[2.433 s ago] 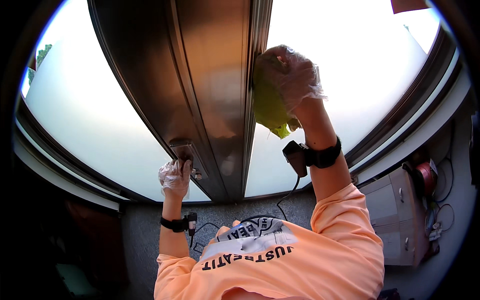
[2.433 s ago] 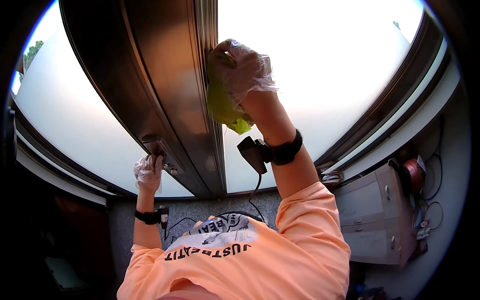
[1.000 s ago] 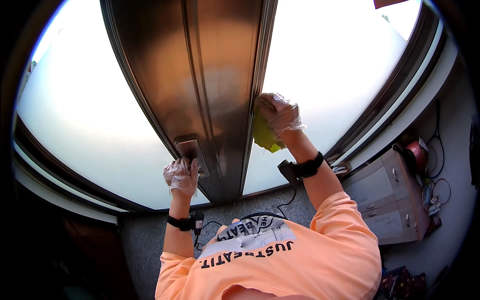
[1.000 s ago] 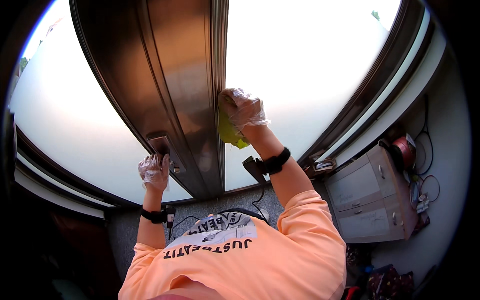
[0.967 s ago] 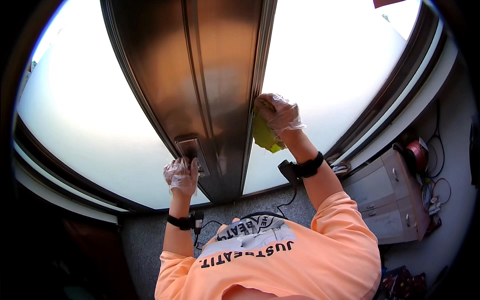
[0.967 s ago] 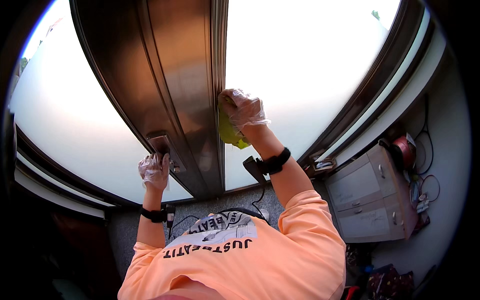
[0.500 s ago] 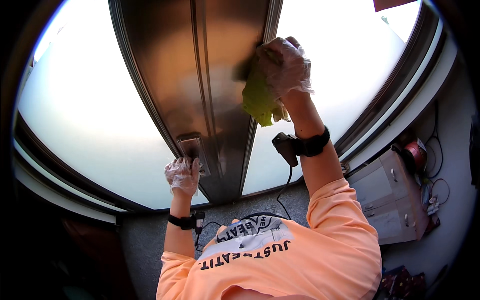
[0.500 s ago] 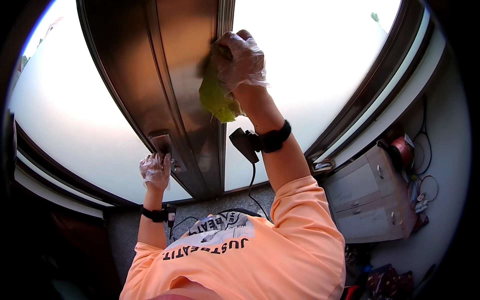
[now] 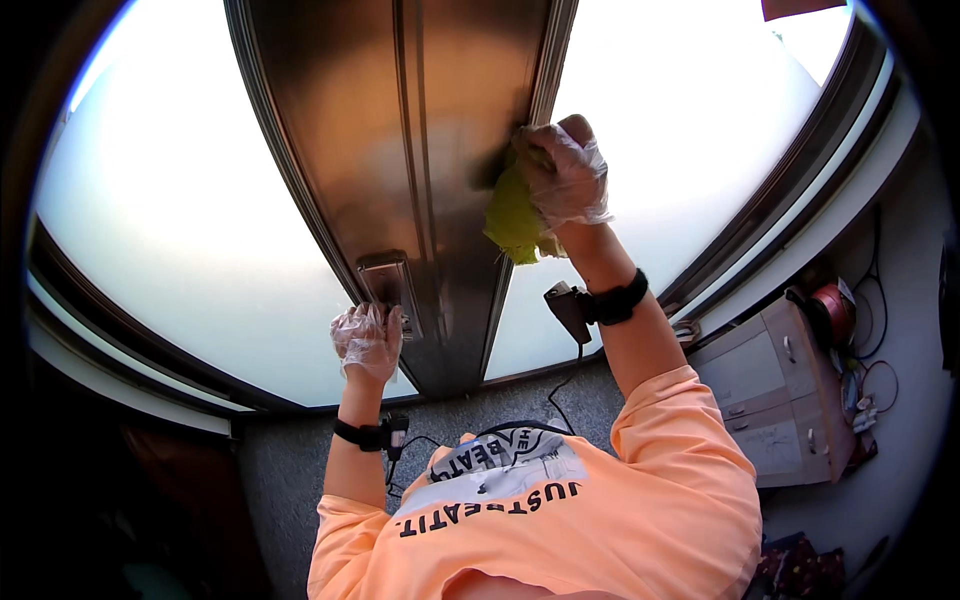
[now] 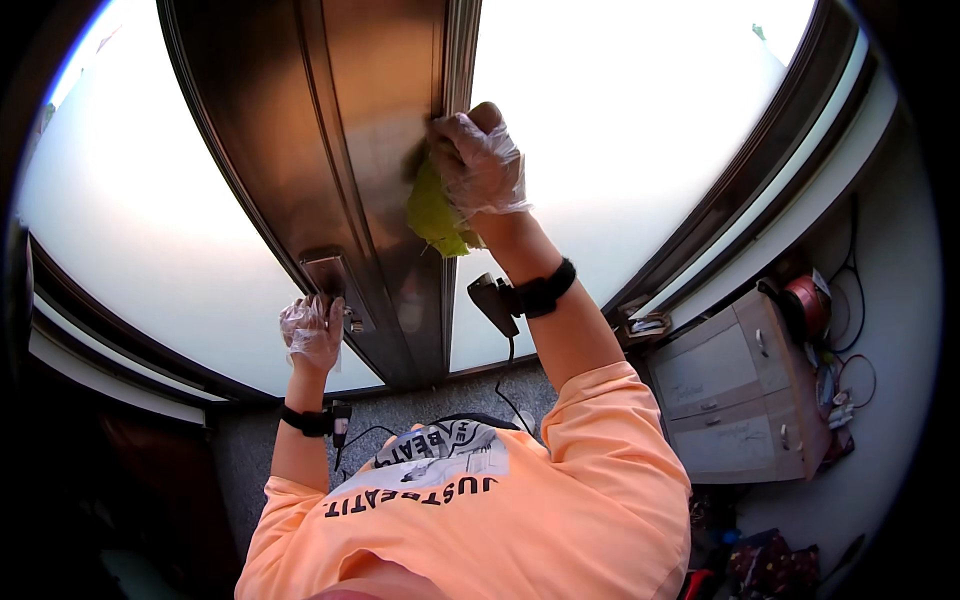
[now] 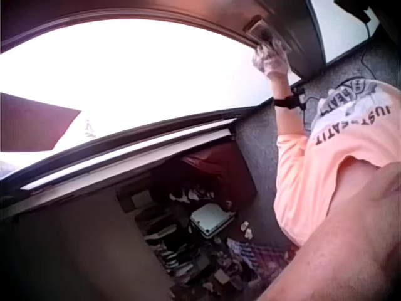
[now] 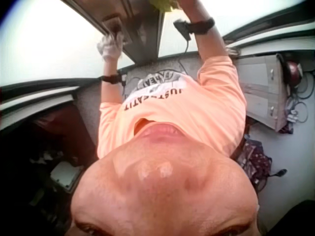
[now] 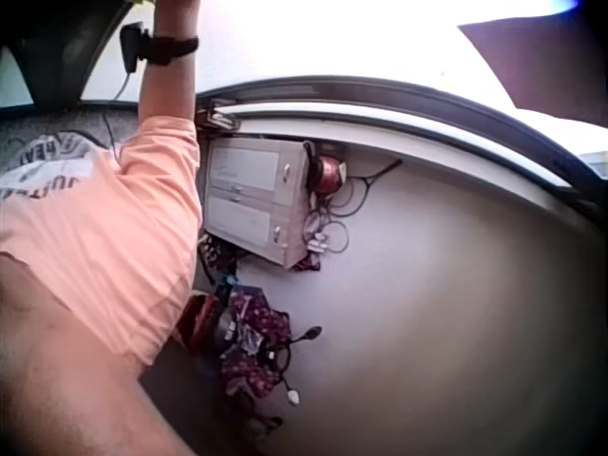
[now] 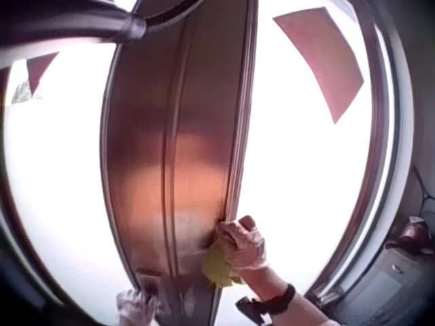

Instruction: The person wipes a glass door and its frame with a cloth before cleaning a light switch on the wall.

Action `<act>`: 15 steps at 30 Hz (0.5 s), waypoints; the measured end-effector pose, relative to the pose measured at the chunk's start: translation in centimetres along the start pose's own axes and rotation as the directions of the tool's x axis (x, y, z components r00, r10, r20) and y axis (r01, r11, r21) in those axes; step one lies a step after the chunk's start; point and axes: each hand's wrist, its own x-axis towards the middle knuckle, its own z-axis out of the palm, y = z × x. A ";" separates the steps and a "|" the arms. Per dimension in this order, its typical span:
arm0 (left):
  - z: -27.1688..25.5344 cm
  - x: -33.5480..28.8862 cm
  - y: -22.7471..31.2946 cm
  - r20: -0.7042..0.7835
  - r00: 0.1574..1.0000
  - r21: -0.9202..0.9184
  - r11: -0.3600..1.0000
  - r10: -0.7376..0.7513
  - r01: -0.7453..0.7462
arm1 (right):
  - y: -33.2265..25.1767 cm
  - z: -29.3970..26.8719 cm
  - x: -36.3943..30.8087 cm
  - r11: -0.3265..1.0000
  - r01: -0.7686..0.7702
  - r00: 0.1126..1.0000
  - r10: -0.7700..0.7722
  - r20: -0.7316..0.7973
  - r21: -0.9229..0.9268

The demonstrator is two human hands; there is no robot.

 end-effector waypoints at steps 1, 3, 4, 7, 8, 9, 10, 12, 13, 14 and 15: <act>0.2 -0.4 -0.4 0.021 1.000 -0.011 1.000 0.001 -0.001 | -0.9 0.3 -2.9 0.991 -0.119 0.991 0.115 0.072 0.056; 0.7 -1.5 -1.0 0.014 1.000 0.015 1.000 -0.006 0.006 | -1.6 1.0 -7.2 0.986 -0.162 0.968 0.150 0.200 0.043; 0.9 -2.0 -1.3 0.004 1.000 0.039 0.999 -0.009 0.009 | -1.6 1.0 -7.9 0.986 -0.155 0.962 0.137 0.236 0.060; 1.7 -2.7 -1.5 0.012 1.000 0.041 0.999 -0.013 0.012 | -1.4 0.3 -5.1 0.997 -0.064 0.977 0.054 0.204 0.042; 1.9 -2.6 -1.5 0.015 1.000 0.041 0.999 -0.012 0.012 | -1.2 0.0 -2.8 0.998 -0.027 0.989 0.019 0.148 0.052; 2.0 -2.3 -1.4 0.002 1.000 0.016 1.000 -0.003 0.003 | 0.6 0.1 -0.2 0.977 0.206 0.977 -0.202 0.073 -0.048; 1.9 -2.1 -1.6 -0.008 1.000 0.003 1.000 -0.007 0.007 | -0.1 -0.1 2.9 0.991 0.134 0.991 -0.133 0.018 -0.021; 0.9 -1.4 -1.5 0.002 1.000 0.013 1.000 -0.017 0.017 | -0.3 -0.2 8.3 0.971 0.232 0.960 -0.219 -0.176 0.059; 0.8 -0.6 -1.0 0.009 1.000 0.001 1.000 -0.005 0.005 | 1.5 -0.3 10.7 0.911 0.407 0.885 -0.375 -0.277 0.066; 0.7 -0.3 -0.8 0.013 1.000 0.002 1.000 -0.009 0.009 | 0.4 -0.8 10.4 0.978 0.208 0.965 -0.201 -0.170 0.024; 0.5 -0.1 -0.6 0.002 1.000 0.016 1.000 0.000 0.000 | -0.6 -1.3 10.0 0.999 0.005 0.997 -0.008 -0.071 -0.040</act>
